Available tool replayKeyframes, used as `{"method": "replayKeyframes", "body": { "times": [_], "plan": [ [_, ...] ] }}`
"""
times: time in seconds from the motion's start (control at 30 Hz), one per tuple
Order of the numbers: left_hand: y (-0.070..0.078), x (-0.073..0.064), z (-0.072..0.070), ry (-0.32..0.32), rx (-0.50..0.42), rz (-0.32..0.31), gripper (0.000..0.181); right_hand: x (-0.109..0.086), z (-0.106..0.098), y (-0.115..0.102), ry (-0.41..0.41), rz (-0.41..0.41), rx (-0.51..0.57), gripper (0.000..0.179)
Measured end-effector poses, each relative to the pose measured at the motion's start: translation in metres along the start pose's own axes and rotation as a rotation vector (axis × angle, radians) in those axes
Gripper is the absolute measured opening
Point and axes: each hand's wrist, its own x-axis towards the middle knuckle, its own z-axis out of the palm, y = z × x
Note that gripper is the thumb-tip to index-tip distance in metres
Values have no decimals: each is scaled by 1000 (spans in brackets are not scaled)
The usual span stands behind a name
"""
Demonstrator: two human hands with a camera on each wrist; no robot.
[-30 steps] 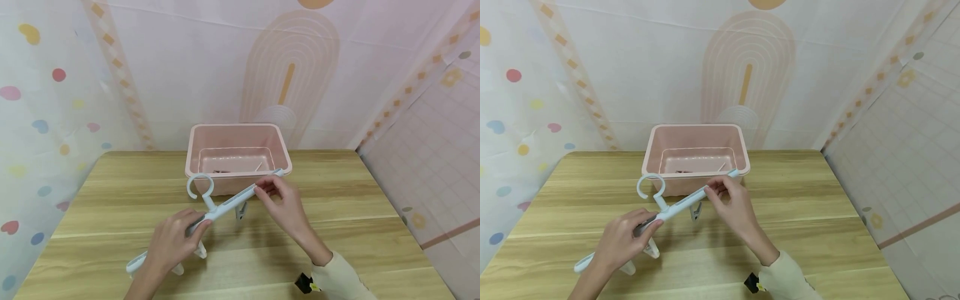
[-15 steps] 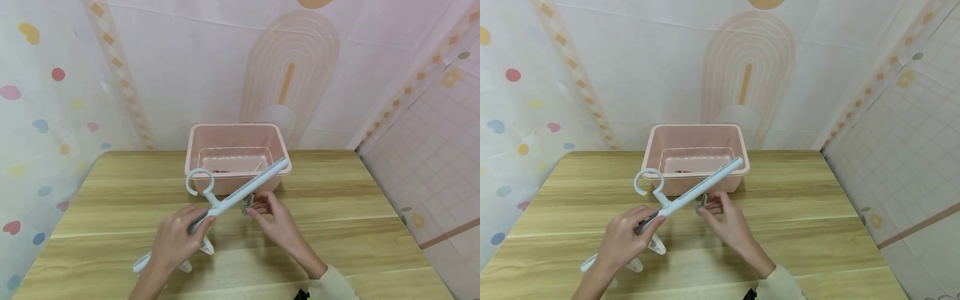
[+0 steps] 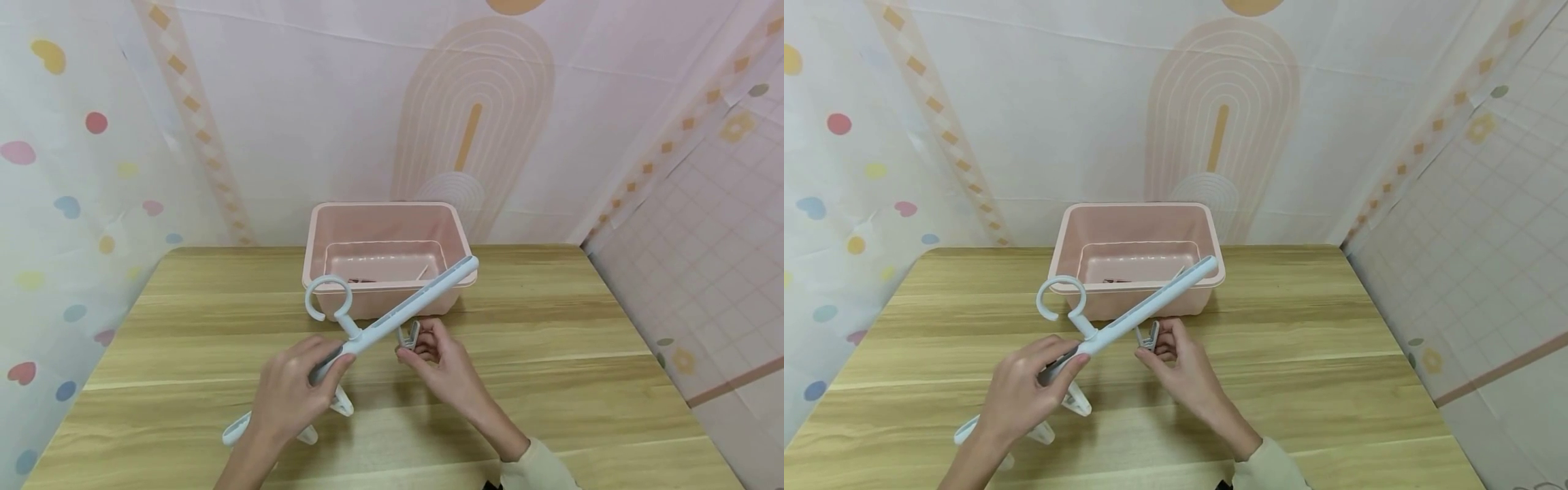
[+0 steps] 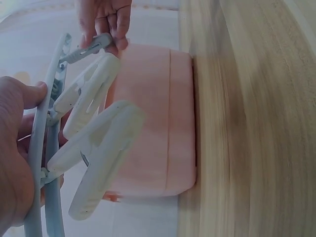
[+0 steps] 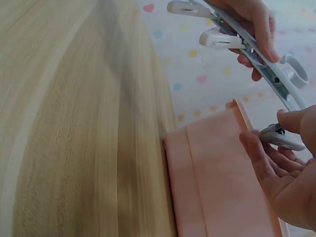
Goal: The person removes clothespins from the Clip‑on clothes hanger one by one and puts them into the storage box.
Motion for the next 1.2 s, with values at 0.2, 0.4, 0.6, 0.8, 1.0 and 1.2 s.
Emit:
{"method": "replayKeyframes", "body": {
  "times": [0.2, 0.4, 0.6, 0.8, 1.0, 1.2],
  "plan": [
    [-2, -1, 1, 33, 5, 61, 15, -1, -5, 6, -126, 68, 261, 34],
    [-4, -2, 0, 40, -8, 138, 12, -3, -16, 8, -229, 73, 323, 32],
    [-7, -3, -1, 20, -62, 159, 13, -1, -28, 13, -361, 56, 385, 28],
    [-9, -3, 0, 7, -118, 206, 13, -1, -32, 18, -434, 68, 479, 19],
    [-12, -4, 1, -7, -135, 210, 11, -2, -21, 18, -252, -19, 359, 24],
    [-17, -8, -4, -40, -79, 186, 9, -5, -12, 17, 24, -180, -7, 13]
  ]
}}
